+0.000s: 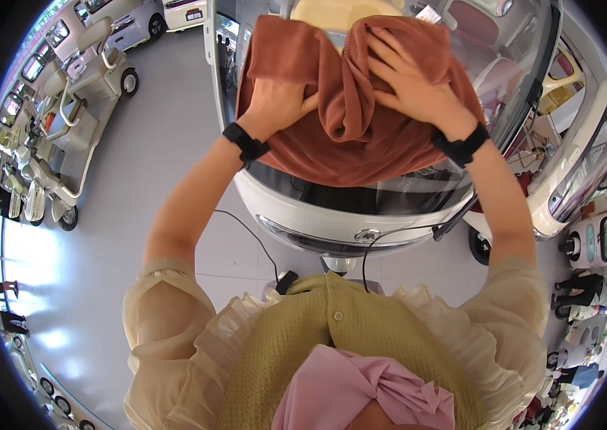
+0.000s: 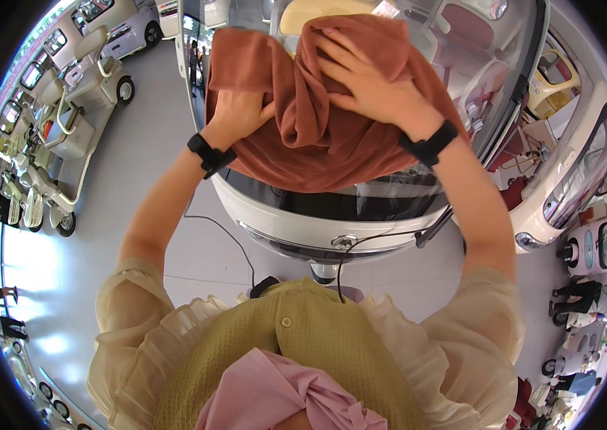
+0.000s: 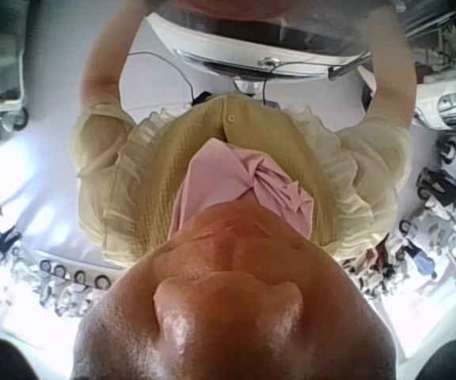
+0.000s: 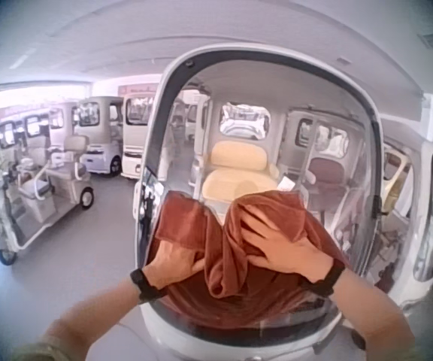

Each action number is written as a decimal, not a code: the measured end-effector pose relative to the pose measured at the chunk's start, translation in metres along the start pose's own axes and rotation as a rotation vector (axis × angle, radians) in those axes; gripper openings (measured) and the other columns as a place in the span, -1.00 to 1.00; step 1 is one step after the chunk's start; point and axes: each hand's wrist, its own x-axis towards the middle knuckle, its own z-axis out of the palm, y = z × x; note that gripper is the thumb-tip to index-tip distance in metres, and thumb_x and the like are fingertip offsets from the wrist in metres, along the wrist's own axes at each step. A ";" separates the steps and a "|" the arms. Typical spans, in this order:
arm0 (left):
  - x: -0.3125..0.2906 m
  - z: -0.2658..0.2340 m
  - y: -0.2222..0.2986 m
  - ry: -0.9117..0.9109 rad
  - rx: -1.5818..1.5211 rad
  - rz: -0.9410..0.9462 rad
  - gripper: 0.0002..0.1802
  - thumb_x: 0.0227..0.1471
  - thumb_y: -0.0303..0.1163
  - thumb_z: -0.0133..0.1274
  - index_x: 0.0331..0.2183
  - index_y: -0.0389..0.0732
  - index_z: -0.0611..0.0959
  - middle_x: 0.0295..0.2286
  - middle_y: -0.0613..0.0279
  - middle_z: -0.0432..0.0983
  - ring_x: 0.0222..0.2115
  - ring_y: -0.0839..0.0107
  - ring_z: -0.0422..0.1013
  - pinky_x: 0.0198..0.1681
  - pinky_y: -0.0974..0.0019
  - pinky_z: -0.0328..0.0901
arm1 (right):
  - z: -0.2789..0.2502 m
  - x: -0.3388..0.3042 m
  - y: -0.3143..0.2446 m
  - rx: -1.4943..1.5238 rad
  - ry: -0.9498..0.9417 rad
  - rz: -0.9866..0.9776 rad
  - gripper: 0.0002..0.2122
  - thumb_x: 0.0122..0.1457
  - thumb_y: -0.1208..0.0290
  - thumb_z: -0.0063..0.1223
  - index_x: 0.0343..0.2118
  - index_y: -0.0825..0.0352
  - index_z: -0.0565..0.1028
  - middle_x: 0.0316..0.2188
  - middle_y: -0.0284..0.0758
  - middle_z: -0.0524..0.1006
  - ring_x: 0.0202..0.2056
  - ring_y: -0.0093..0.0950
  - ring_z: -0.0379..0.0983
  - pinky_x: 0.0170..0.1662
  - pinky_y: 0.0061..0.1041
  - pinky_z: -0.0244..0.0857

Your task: Cleaning the windshield of a small electric vehicle with a cloth.

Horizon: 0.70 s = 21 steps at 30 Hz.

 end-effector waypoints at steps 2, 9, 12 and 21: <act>0.016 -0.007 -0.013 0.094 0.050 0.099 -0.37 0.00 -0.02 0.15 -0.03 -0.29 0.51 -0.10 -0.16 0.43 -0.12 -0.18 0.36 -0.08 -0.11 0.25 | -0.010 0.008 0.021 0.003 -0.056 -0.004 -0.44 0.08 0.31 0.19 0.15 0.37 0.33 0.32 -0.12 0.07 0.38 -0.17 -0.20 0.36 -0.22 -0.07; 0.104 -0.017 -0.070 0.016 0.361 -0.230 -0.49 0.06 -0.02 0.06 -0.06 -0.18 0.54 -0.20 -0.11 0.51 -0.20 -0.08 0.43 -0.20 -0.03 0.30 | -0.056 0.091 0.084 -0.257 0.084 0.189 -0.35 0.17 0.29 0.04 0.31 0.30 0.10 0.36 0.00 -0.10 0.39 -0.06 -0.32 0.38 -0.14 -0.25; 0.129 -0.026 -0.083 0.071 0.324 -0.383 -0.51 0.08 -0.04 0.02 -0.09 -0.21 0.56 -0.19 -0.13 0.52 -0.17 -0.12 0.42 -0.14 -0.10 0.26 | -0.051 0.128 0.105 -0.281 0.214 0.197 -0.35 0.16 0.31 0.00 0.31 0.29 0.08 0.34 0.03 -0.09 0.36 0.02 -0.30 0.38 -0.13 -0.26; 0.133 -0.001 -0.124 0.232 0.425 -0.434 -0.56 0.09 -0.10 -0.08 -0.18 -0.25 0.61 -0.18 -0.11 0.56 -0.16 -0.17 0.43 -0.02 -0.24 0.19 | -0.013 0.166 0.082 -0.341 0.363 0.201 -0.37 0.13 0.35 -0.02 0.28 0.36 0.13 0.33 0.10 -0.10 0.34 0.09 -0.28 0.37 -0.06 -0.23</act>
